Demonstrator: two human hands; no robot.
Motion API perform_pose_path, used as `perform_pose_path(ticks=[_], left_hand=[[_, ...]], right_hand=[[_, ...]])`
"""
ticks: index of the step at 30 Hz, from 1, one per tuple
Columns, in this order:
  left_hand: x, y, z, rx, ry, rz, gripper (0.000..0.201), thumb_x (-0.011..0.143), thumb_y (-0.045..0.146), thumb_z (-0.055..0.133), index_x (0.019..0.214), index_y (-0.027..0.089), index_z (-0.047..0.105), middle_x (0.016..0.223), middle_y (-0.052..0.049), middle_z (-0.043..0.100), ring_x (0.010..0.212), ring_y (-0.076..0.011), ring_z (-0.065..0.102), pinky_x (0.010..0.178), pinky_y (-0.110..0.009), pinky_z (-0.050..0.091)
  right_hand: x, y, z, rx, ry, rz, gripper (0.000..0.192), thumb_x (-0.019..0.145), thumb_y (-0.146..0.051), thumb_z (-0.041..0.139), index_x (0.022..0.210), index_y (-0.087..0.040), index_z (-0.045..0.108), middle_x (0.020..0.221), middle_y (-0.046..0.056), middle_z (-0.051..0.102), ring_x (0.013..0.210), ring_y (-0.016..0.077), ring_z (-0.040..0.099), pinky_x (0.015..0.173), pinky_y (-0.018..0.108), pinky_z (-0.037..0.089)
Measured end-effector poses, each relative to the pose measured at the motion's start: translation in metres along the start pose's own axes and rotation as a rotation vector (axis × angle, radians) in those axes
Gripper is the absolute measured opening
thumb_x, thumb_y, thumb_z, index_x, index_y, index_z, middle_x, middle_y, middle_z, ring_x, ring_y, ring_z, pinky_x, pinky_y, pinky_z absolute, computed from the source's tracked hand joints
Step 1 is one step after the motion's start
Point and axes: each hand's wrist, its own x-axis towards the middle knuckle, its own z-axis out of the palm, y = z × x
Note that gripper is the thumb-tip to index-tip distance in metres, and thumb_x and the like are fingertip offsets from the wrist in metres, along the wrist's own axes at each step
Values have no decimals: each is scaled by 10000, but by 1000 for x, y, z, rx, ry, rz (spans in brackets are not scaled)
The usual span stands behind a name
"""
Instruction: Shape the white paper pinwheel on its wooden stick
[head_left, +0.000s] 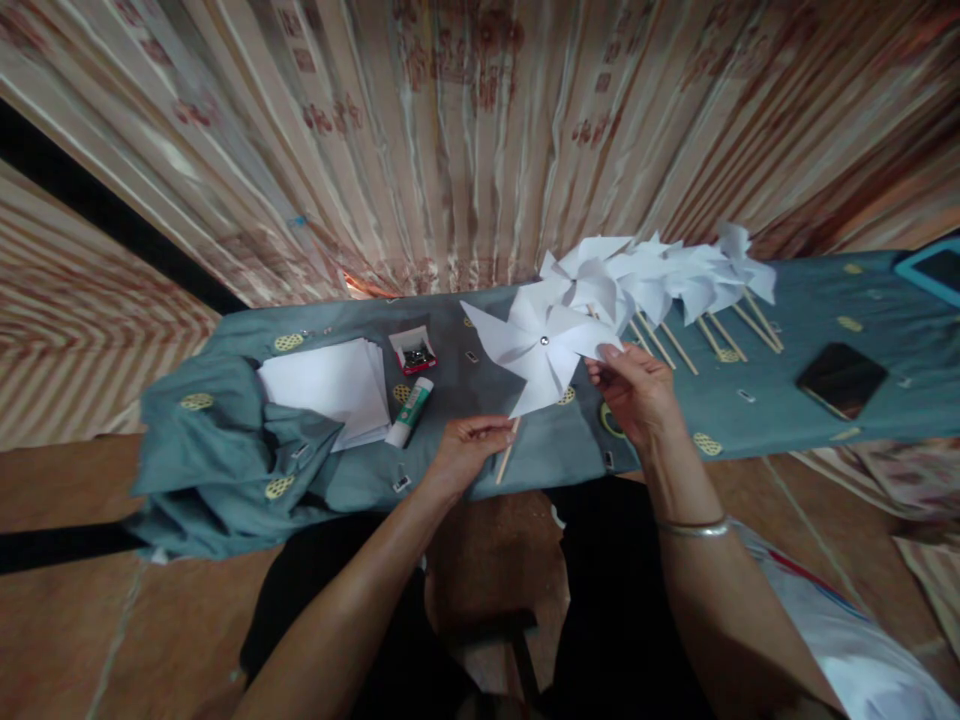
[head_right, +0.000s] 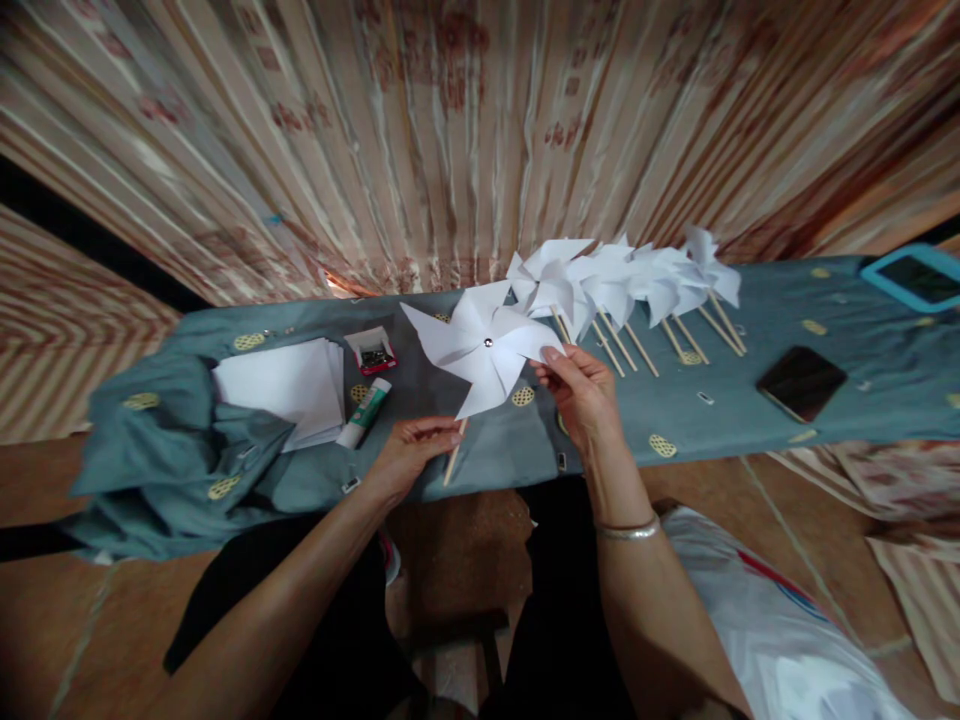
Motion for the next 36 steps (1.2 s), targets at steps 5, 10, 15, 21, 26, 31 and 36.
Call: perform_pose_path(ticks=[5,10,15,21,26,31,36], left_hand=[[-1,1,1,-19,9,0,360,480,351,900,771,168,794,811,-77,780,772,-213,696,771,-328,545],[0,1,1,-24,12,3,352,480,347,902,765,174,788,790,-70,777,788,-220,700,785,-340,547],[0,1,1,-13,20,15,348,494,345,897,776,172,790,791,-72,776,793,-219,701,795,-338,545],[-1,1,1,-28,27,29,345,490,346,895,765,165,793,797,-72,778,763,-206,693,773,-322,541],[-1,2,1,-31,13,33,331,501,337,875,766,155,796,768,-63,771,704,-177,674,733,-295,525],[1,1,1,-32,33,54,302,502,323,864,751,168,796,756,-54,770,698,-180,674,712,-290,528],[3,-3,0,-23,71,72,301,519,318,867,770,170,793,780,-58,772,744,-197,688,750,-307,541]], right_hand=[[-3,2,2,-38,1,-3,277,563,-396,896,696,-218,730,646,-4,716,552,92,614,499,202,478],[-4,4,1,-36,-10,-8,338,598,-486,873,708,-216,703,644,7,724,555,109,633,518,224,486],[-1,4,-2,2,41,-19,398,605,-556,850,667,-219,648,633,20,725,546,133,648,519,246,501],[-3,5,-1,-43,49,-65,343,556,-478,898,669,-213,712,609,-3,702,545,109,647,494,214,483],[-6,6,1,-78,45,-68,308,569,-467,890,669,-222,732,616,-4,703,517,107,619,493,236,494],[-9,7,1,-121,24,-80,302,603,-478,874,687,-222,738,583,-8,681,521,113,606,521,253,516],[-13,9,3,-134,13,-62,304,598,-489,873,696,-231,745,565,-12,665,534,119,608,539,257,517]])
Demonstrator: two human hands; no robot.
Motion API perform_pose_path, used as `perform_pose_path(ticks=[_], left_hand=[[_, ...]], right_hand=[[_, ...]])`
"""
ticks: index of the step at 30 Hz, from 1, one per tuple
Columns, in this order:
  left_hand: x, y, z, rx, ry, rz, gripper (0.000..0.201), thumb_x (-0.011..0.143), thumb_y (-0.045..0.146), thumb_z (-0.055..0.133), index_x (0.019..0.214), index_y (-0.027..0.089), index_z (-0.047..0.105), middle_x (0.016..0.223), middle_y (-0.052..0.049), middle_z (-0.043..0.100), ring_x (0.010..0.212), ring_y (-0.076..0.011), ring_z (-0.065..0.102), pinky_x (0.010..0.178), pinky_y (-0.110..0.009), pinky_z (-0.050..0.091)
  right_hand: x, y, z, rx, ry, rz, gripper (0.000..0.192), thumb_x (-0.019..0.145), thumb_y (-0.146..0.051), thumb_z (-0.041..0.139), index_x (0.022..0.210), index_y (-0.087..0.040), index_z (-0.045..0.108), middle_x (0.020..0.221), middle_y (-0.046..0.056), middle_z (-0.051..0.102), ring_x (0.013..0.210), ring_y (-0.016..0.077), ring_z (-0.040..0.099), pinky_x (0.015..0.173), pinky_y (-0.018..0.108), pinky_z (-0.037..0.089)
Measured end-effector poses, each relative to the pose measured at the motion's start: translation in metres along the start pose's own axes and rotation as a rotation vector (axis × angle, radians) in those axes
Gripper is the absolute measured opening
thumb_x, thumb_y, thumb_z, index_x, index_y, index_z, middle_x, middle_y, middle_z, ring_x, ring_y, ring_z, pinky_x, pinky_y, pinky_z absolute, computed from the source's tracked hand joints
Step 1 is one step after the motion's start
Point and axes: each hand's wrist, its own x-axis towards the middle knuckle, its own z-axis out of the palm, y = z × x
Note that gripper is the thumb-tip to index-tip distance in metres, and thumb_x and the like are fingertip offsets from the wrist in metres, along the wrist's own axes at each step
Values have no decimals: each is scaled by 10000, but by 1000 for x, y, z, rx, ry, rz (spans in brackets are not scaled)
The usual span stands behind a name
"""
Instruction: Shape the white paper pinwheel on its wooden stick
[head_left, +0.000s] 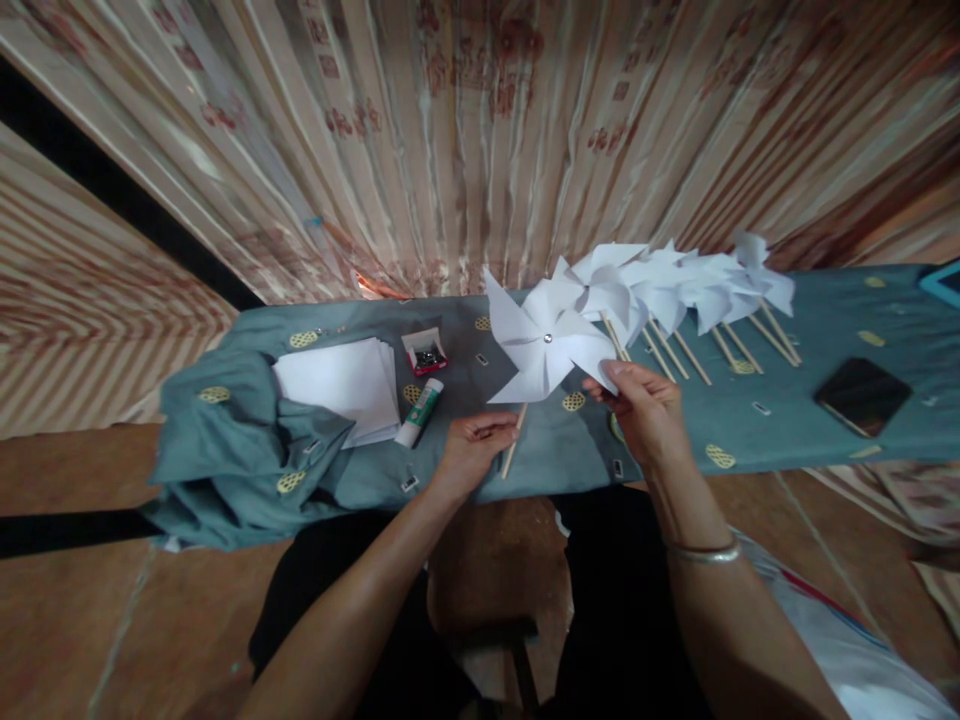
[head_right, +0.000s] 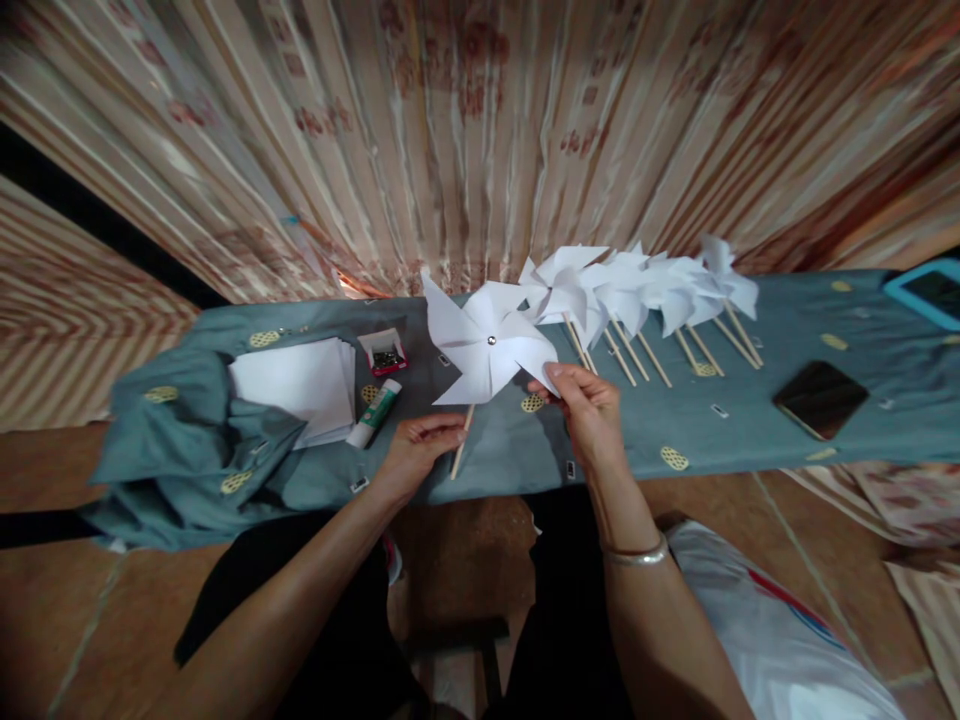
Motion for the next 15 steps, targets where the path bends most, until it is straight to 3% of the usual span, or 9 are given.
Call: perform_pose_path(ticks=[15], left_hand=[[0,3,0,-49,0,2,278,526,299,850,765,170,792,751,-37,763,688,-160,664,743,-288,526]], right_hand=[[-15,8,5,-102,-166,40,247,734,-474,798,674,-240,749,616,-24,670,594,117,546,629,257,463]])
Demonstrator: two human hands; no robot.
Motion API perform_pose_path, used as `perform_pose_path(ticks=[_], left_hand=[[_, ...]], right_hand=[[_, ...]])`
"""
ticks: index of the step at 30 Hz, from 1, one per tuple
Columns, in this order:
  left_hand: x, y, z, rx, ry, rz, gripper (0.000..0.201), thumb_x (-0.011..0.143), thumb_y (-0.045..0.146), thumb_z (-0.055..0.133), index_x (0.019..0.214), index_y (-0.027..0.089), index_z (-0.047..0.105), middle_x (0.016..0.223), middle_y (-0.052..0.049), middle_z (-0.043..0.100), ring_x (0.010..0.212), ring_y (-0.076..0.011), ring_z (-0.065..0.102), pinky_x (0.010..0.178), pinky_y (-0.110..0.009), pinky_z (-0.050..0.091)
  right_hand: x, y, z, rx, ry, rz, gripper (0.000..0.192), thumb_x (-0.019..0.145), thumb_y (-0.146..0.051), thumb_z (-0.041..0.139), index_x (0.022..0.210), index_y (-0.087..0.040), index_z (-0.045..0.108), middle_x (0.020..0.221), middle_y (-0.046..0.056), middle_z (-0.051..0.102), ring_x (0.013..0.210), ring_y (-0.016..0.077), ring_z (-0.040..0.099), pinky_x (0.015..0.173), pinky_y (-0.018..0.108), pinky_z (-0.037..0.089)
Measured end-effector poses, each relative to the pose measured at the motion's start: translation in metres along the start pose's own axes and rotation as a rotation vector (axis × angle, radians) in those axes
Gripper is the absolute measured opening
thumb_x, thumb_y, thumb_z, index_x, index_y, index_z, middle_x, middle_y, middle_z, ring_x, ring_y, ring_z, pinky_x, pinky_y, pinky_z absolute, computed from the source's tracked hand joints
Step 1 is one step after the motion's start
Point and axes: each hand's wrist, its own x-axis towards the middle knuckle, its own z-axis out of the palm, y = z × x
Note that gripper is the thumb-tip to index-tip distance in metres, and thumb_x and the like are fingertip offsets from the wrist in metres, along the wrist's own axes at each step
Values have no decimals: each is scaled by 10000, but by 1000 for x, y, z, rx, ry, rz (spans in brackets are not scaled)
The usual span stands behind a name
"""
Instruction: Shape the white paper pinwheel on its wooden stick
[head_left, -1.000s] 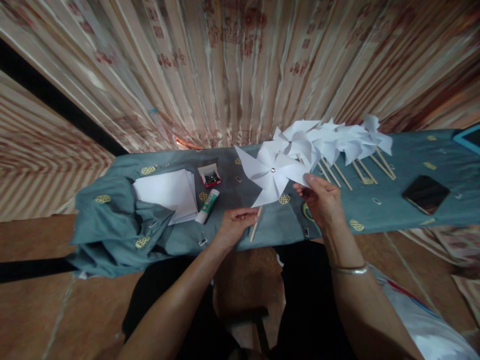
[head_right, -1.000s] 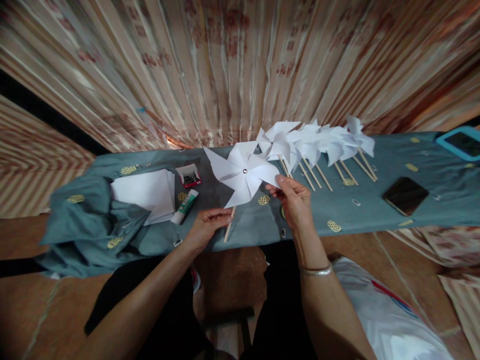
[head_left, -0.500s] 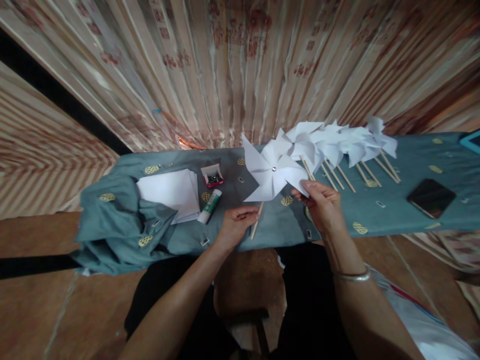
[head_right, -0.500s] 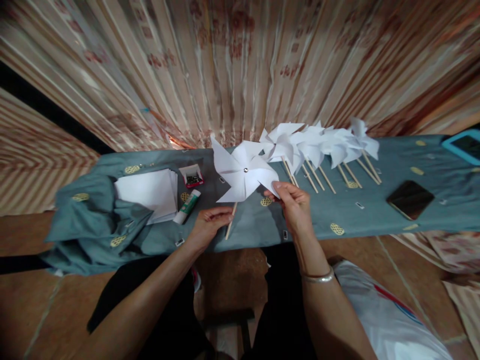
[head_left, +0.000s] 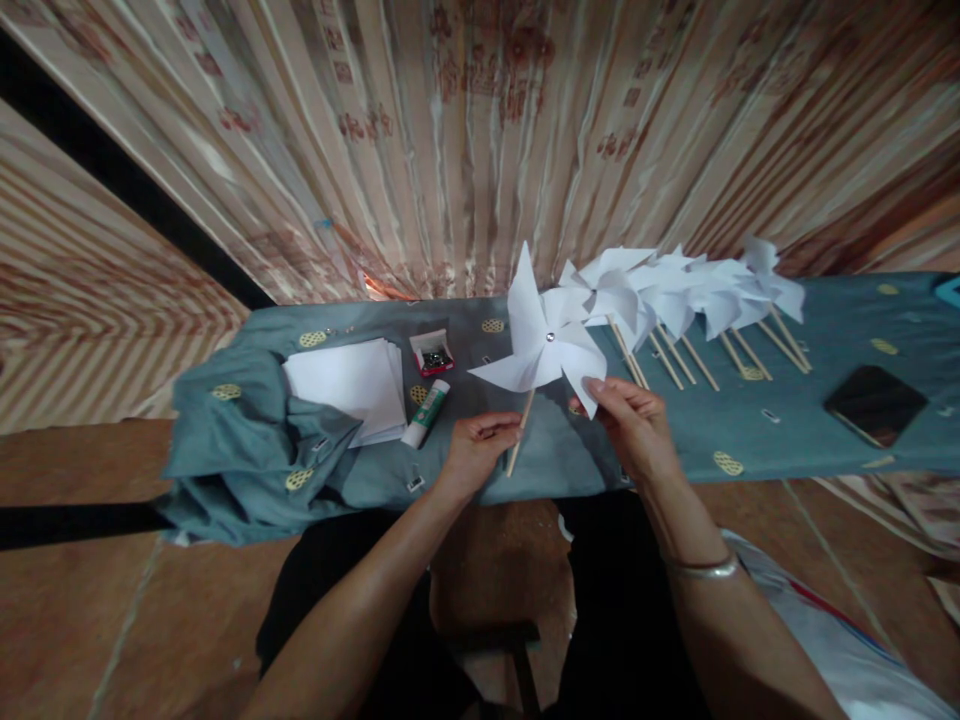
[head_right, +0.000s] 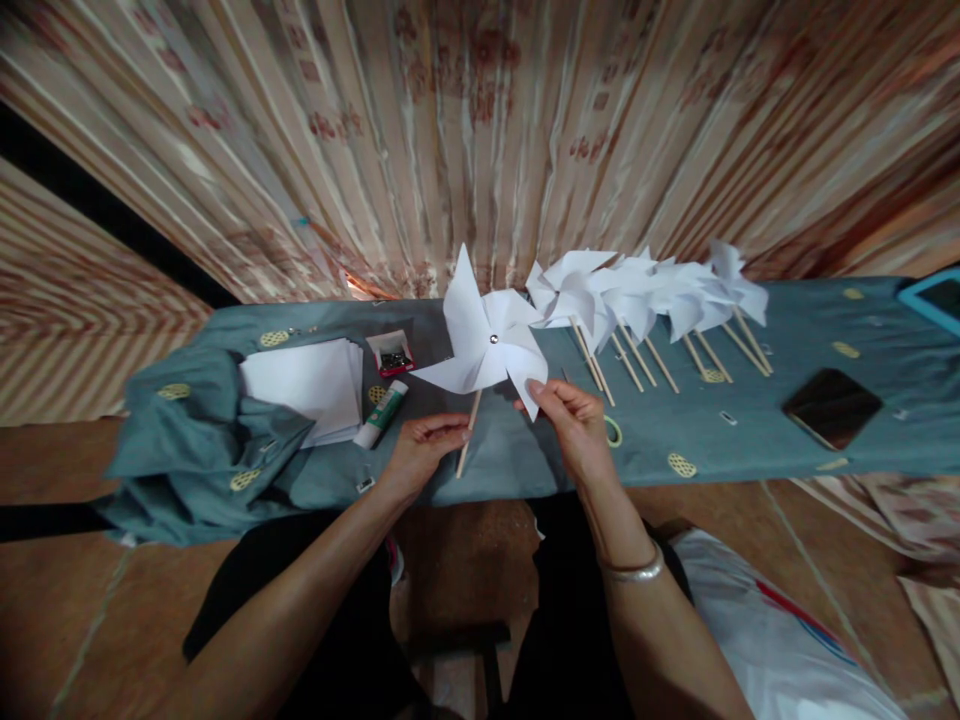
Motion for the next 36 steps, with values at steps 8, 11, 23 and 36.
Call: perform_pose_path(ticks=[8,11,23,36], left_hand=[[0,0,1,-44,4,-4,259,517,276,839,752,178,794,733,-26,762,667,-144,658,732,-268,523],[0,0,1,-36,-2,5,263,521,287,842,756,177,796,740,-34,765,677,-157,668,740,-280,531],[0,1,3,-44,-17,7,295,524,314,868,774,174,796,792,-59,778,752,-210,701,793,-334,545],[-1,2,3,-83,2,-20,344,520,332,894,787,144,787,733,-56,751,658,-143,648,684,-266,517]], right_hand=[[-4,4,7,2,-53,8,263,757,-444,780,616,-231,716,610,-20,664,581,115,531,610,260,431],[-5,3,11,-13,-69,-7,268,751,-449,780,607,-233,716,614,-16,667,615,123,550,632,262,423],[-9,2,23,-63,-88,28,351,710,-544,776,610,-213,713,573,-14,615,564,116,483,572,260,361],[2,2,17,205,-62,104,499,664,-711,729,807,-235,777,759,44,761,659,150,642,590,261,477]])
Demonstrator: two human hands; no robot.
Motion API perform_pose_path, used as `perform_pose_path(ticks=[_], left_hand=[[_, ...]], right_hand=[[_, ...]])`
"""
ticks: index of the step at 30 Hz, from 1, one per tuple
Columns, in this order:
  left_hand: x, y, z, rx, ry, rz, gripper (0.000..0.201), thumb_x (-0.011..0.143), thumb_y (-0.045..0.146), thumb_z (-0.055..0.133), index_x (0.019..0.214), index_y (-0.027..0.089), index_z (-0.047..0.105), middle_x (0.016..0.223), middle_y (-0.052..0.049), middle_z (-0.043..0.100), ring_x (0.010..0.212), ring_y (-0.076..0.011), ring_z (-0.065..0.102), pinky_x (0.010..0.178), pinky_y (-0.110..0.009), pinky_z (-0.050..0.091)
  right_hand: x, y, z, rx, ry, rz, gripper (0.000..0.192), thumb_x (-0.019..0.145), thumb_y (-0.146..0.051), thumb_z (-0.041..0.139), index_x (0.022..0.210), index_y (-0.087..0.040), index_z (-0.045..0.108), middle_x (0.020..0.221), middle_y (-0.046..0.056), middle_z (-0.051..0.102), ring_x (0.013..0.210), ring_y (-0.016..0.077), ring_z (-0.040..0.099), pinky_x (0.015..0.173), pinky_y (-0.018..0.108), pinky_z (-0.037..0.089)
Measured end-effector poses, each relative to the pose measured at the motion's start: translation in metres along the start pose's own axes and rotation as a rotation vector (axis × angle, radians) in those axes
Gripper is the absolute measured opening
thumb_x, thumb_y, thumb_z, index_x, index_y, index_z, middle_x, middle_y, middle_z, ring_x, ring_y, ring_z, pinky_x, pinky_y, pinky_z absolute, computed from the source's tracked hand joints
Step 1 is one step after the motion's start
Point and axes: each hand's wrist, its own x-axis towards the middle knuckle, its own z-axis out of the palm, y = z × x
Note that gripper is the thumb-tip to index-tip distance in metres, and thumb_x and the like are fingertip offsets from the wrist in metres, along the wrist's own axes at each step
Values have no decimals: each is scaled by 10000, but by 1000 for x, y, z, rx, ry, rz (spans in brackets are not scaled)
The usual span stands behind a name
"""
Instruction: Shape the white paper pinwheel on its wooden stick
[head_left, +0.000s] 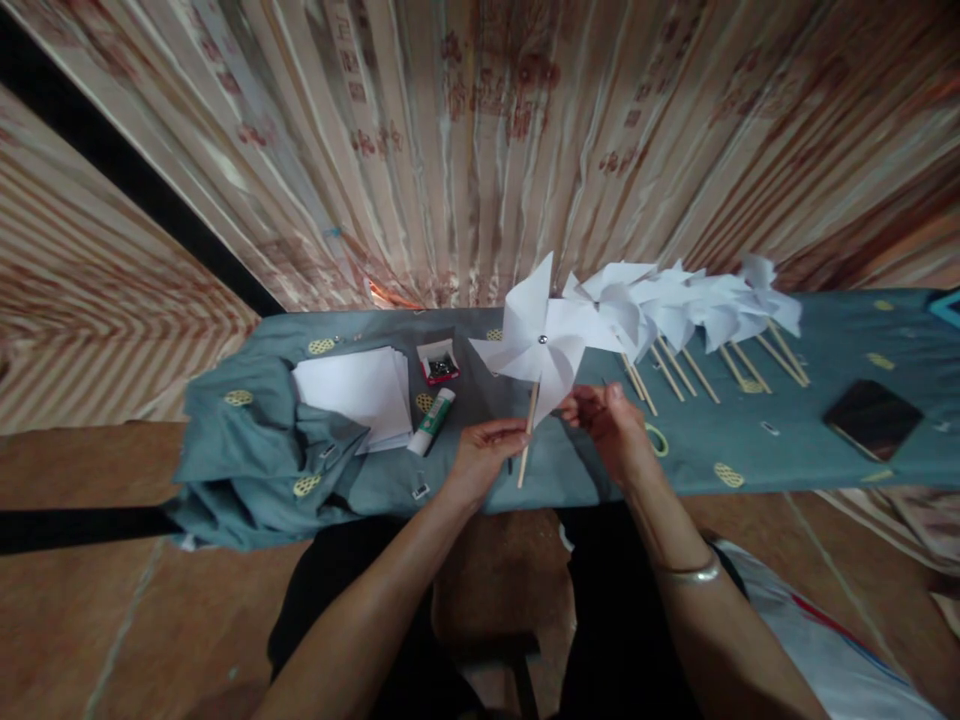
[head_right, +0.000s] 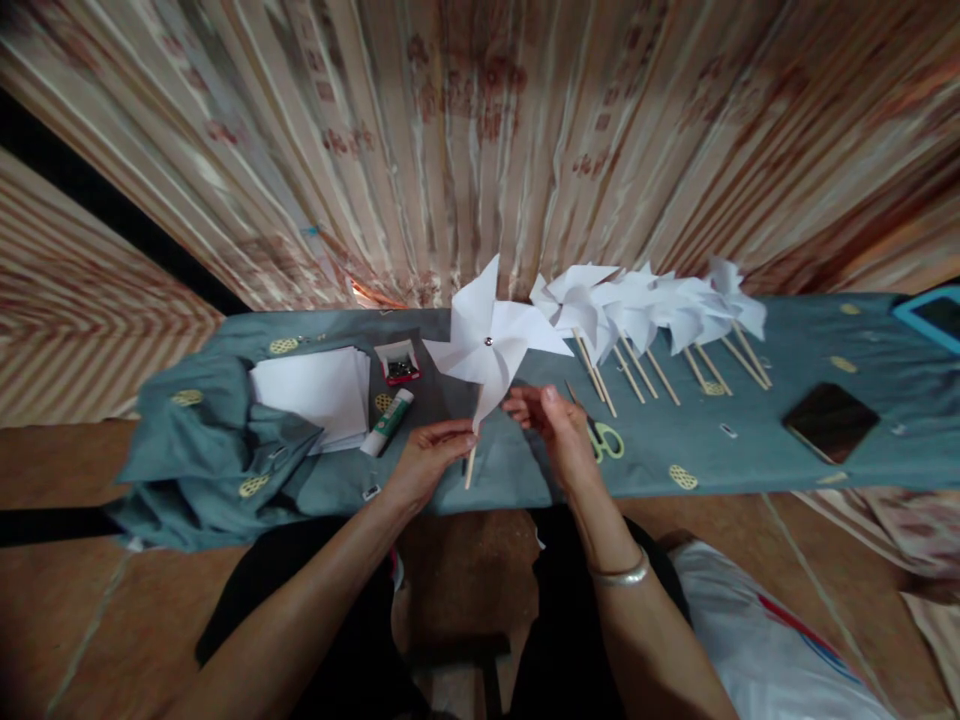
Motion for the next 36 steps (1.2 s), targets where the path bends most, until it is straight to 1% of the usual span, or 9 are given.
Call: perform_pose_path(ticks=[3,5,9,12,14,18,26,31,36], left_hand=[[-2,-2,-1,13,-1,-5,350,497,335,904,769,150,785,722,-50,750,666,-154,655,702,-278,526],[-4,-4,-1,30,-8,-9,357,486,341,908,763,154,783,711,-50,748,674,-168,664,705,-290,533],[-7,-10,-1,83,-36,-8,333,505,334,896,762,157,783,723,-60,752,685,-182,674,696,-294,535],[-9,-12,1,122,-42,2,271,528,295,874,749,166,785,722,-55,748,664,-172,661,664,-279,522],[-9,-12,4,140,-44,18,217,552,264,849,737,172,788,716,-49,741,651,-161,649,653,-271,511],[-9,-11,10,156,-37,48,137,574,217,801,706,180,787,710,-39,726,631,-141,624,635,-255,494],[-9,-12,16,183,-30,72,109,579,200,753,683,197,785,681,-26,704,599,-128,590,591,-237,469],[-10,-12,18,187,-36,86,100,587,166,726,666,196,781,681,-25,705,598,-128,595,589,-236,470],[-10,-13,19,182,-27,75,102,594,153,731,673,194,782,680,-27,709,605,-138,609,578,-240,471]], right_hand=[[6,-2,0,91,-3,48,540,627,-737,733,828,-236,769,791,45,767,679,155,667,570,250,507],[8,-2,2,130,4,70,550,625,-739,732,847,-236,761,823,42,773,715,177,691,576,261,535],[10,-2,9,167,79,61,504,631,-660,782,928,-256,736,895,17,780,817,224,727,659,309,593],[13,-1,11,134,116,64,457,673,-605,776,933,-233,726,906,34,782,851,252,734,707,345,606],[15,-2,11,103,140,79,423,674,-570,781,893,-213,725,879,50,782,833,264,737,697,359,608],[17,-3,12,84,201,70,384,610,-490,833,835,-197,726,830,54,784,771,262,738,674,363,609],[16,-8,18,120,270,54,311,573,-385,855,786,-199,725,761,41,779,750,262,742,732,393,615],[16,-7,17,116,263,53,304,578,-378,854,783,-196,723,739,33,772,735,253,744,736,387,612],[18,-4,16,97,252,22,307,590,-391,844,789,-200,709,747,37,776,740,263,741,692,386,606]])
